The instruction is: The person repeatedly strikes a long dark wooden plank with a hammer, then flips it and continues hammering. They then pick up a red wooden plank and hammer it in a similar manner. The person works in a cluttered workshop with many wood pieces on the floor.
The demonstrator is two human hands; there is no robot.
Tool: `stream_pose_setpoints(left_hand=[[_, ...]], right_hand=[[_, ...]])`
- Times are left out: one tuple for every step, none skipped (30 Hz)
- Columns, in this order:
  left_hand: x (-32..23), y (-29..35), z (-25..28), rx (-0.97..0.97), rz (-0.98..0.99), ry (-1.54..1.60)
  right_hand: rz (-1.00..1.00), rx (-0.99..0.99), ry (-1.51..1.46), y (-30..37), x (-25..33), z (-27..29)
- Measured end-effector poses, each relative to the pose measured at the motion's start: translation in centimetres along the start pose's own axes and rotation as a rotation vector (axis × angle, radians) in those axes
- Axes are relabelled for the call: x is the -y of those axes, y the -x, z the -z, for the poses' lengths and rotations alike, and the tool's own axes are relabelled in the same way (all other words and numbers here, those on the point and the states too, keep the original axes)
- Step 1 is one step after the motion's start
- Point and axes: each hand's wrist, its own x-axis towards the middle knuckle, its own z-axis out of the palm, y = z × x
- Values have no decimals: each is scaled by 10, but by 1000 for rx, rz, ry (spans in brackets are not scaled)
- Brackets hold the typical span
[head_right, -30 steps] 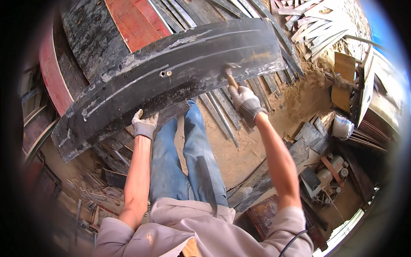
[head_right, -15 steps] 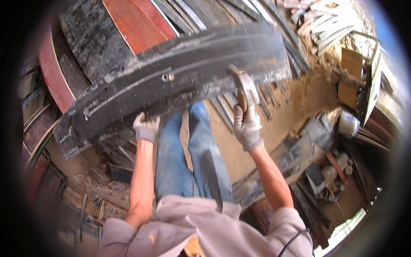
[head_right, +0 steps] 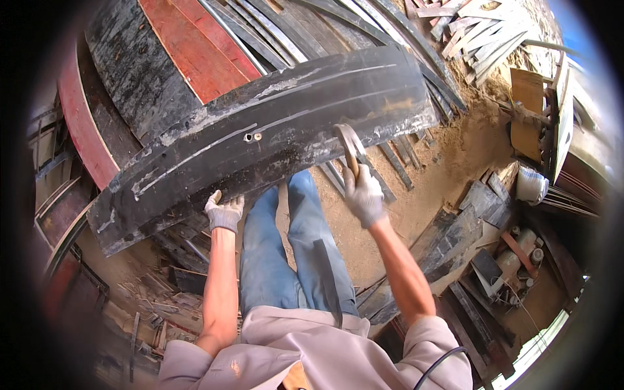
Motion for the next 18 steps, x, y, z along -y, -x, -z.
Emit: stream_pose_setpoints(left_hand=[[0, -1, 3, 49, 6, 24], [0, 0, 4, 99, -9, 30], [0, 1, 9, 63, -9, 36], [-2, 5, 14, 74, -18, -6], [0, 5, 15, 63, -13, -6], [-1, 5, 16, 100, -11, 3], [1, 8, 20, 105, -24, -20], [0, 8, 20, 30, -23, -20], [1, 10, 23, 26, -23, -24], [1, 9, 22, 117, -15, -14], [1, 10, 23, 179, 23, 33], [1, 10, 22, 95, -3, 53], [0, 9, 20, 46, -6, 59], [0, 9, 17, -18, -20, 83], [-1, 8, 15, 31, 4, 93], [0, 9, 14, 48, -1, 46], [-1, 10, 12, 32, 24, 71], [-1, 12, 12, 44, 38, 94]], right_hand=[[16, -53, -86, 8, -1, -2], [188, -190, -50, 13, -3, -5], [269, -231, -58, 20, -8, -7], [390, -279, -66, 27, -12, -9], [257, -205, -105, 31, -20, -10], [86, -95, 32, 36, -24, -12], [-73, -45, 46, 39, -30, -11], [-167, 8, 33, 42, -31, -11], [-169, -50, -37, 45, -33, -10], [-10, -170, -70, 47, -32, -10], [33, -175, -154, 50, -30, -9], [187, -264, -214, 50, -26, -10], [287, -314, -206, 51, -22, -10], [367, -322, -82, 50, -18, -11], [122, -138, 47, 50, -15, -11], [-17, -6, 135, 50, -13, -12], [-147, 38, 86, 47, -11, -11], [-179, 6, 14, 48, -9, -10]])
